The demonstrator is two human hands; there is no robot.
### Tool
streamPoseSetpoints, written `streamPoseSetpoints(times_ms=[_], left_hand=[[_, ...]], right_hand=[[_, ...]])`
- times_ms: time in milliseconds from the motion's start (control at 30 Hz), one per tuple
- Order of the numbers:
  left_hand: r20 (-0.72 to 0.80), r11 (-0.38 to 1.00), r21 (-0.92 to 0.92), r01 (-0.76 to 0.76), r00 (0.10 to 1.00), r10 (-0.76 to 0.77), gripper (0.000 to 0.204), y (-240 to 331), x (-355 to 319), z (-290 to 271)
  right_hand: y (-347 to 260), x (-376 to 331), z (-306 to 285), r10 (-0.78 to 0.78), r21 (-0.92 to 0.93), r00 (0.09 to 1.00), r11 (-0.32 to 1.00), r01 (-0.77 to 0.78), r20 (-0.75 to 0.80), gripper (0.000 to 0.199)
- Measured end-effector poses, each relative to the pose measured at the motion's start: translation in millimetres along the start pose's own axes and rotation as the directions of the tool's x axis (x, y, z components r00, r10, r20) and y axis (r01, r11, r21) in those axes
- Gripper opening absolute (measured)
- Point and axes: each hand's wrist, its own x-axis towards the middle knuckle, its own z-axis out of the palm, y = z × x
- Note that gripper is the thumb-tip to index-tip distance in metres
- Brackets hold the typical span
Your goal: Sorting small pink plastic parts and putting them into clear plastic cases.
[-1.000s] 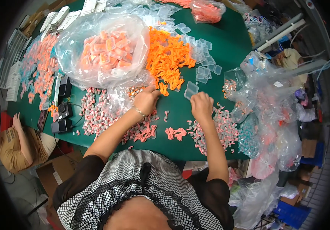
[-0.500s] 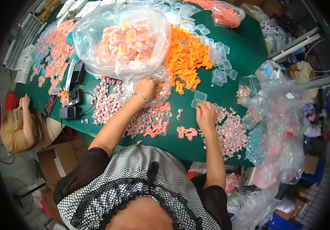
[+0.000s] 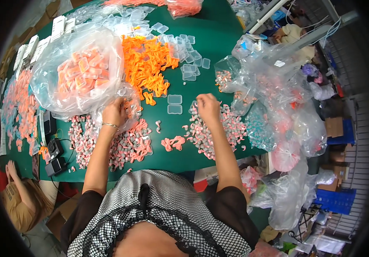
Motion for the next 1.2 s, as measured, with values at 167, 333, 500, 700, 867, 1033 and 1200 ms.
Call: streamPoseSetpoints(times_ms=[167,333,500,700,867,1033,1200], left_hand=[[-0.012,0.973,-0.228,-0.038,0.999,0.036,0.019,-7.1,-2.2,1.1],[0.002,0.778,-0.619,0.106,0.991,-0.133,0.018,-13.6,-9.2,4.8],[0.114,0.550,-0.814,0.189,0.979,-0.167,0.016,-7.3,-13.1,0.7],[0.134,0.563,-0.803,0.195,0.980,-0.148,0.014,8.2,-20.9,1.6],[0.223,0.476,-0.842,0.254,0.967,-0.122,0.019,13.0,-27.6,15.7],[0.304,0.417,-0.862,0.288,0.952,-0.030,0.018,42.7,-23.8,27.4],[0.277,0.541,-0.808,0.234,0.961,-0.002,0.011,65.9,-20.2,38.3]], right_hand=[[65.3,38.0,-13.5,0.206,-0.308,0.976,0.927,-0.216,-0.064,0.018],[83.5,64.2,-13.3,0.174,-0.479,0.979,0.854,-0.204,-0.105,0.025],[98.3,74.5,-1.6,0.257,-0.514,0.960,0.812,-0.276,-0.110,0.022],[80.8,77.4,-1.4,0.157,-0.626,0.974,0.747,-0.223,-0.160,0.012],[75.5,65.4,2.7,0.101,-0.395,0.990,0.909,-0.132,-0.098,0.011],[53.4,50.6,15.3,0.066,-0.132,0.998,0.989,-0.069,-0.023,0.010],[50.7,41.9,23.1,-0.018,-0.215,1.000,0.976,0.018,0.005,0.011]])
